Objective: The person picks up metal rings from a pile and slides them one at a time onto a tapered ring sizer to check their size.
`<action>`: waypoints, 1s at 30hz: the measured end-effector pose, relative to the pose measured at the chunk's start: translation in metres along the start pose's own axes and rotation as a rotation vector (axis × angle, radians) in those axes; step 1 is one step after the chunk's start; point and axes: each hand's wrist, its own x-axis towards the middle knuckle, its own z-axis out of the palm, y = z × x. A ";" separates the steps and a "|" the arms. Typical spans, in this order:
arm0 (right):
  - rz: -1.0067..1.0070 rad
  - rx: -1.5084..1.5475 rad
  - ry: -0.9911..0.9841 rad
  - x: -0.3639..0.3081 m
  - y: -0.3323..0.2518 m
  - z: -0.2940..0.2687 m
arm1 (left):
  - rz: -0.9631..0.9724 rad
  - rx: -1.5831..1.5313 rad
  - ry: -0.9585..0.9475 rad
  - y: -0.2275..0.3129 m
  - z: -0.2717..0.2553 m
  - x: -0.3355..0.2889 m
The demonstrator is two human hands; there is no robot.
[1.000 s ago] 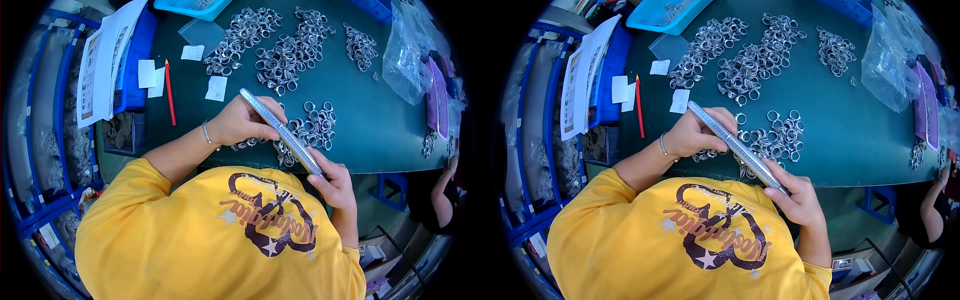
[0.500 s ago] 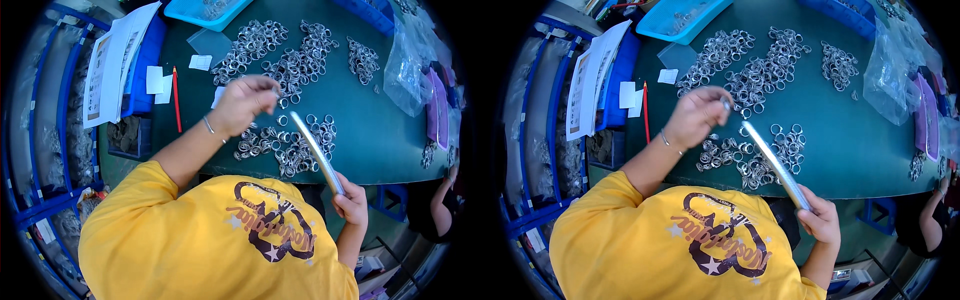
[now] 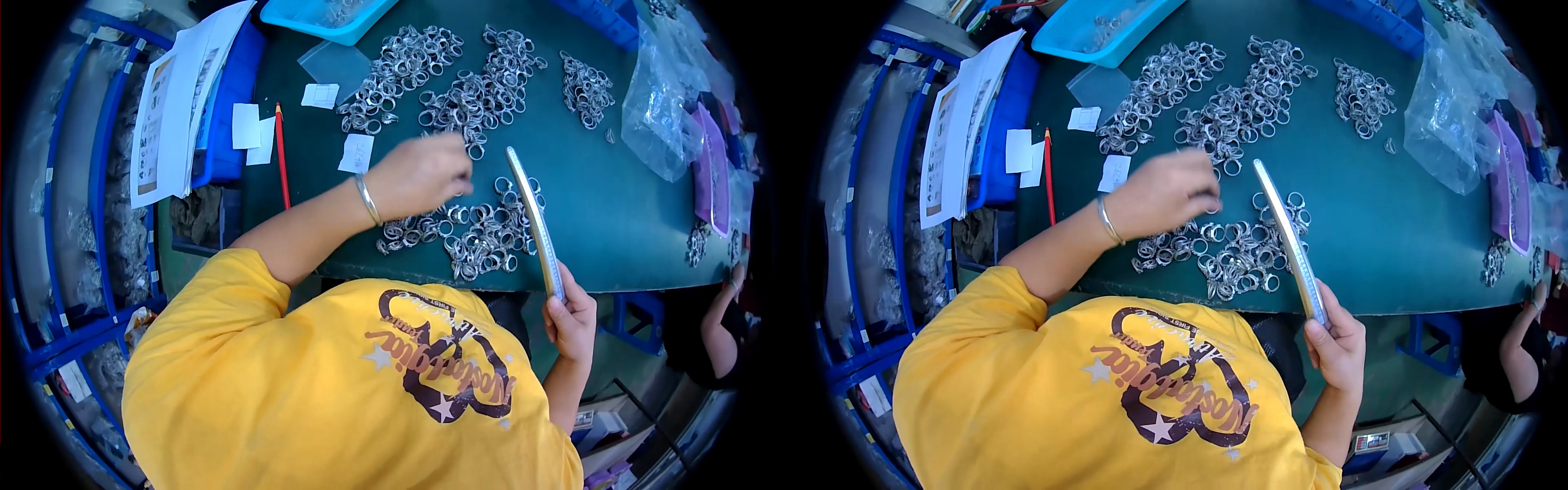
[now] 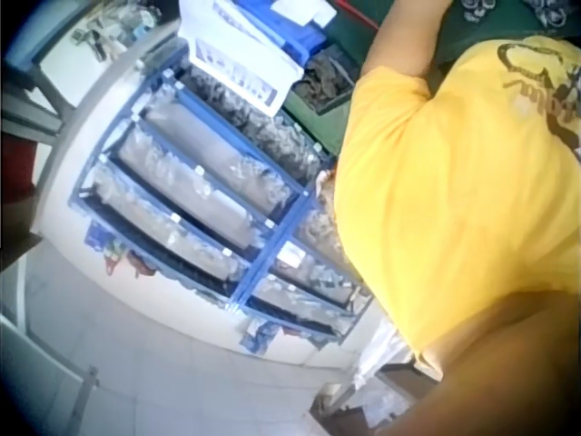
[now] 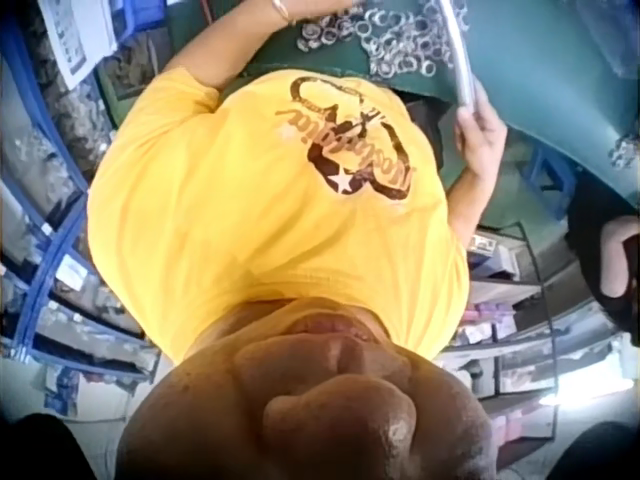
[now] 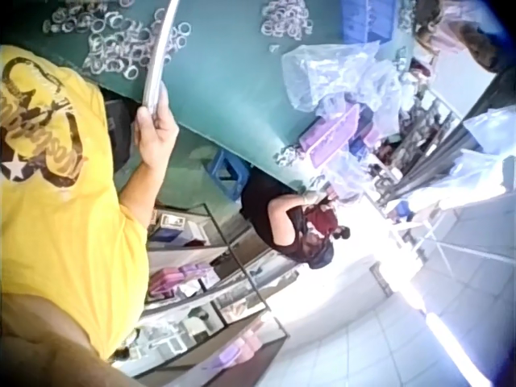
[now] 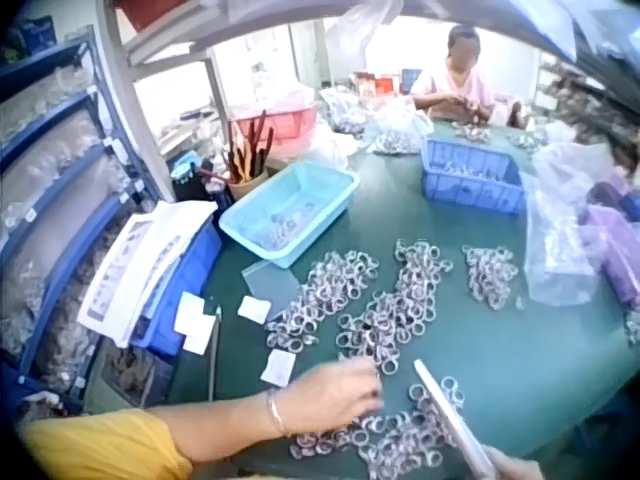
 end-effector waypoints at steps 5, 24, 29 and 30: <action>-0.028 0.005 -0.051 0.005 -0.004 0.005 | -0.079 0.099 -0.055 0.003 0.008 -0.011; -0.254 -0.315 -0.249 0.030 -0.023 0.036 | -0.490 -1.332 0.080 0.020 0.006 -0.019; -0.231 -0.301 -0.246 0.030 -0.023 0.036 | -0.468 -1.337 0.045 0.017 0.009 -0.022; -0.224 -0.294 -0.249 0.030 -0.023 0.036 | -0.430 -1.329 0.041 0.016 0.011 -0.023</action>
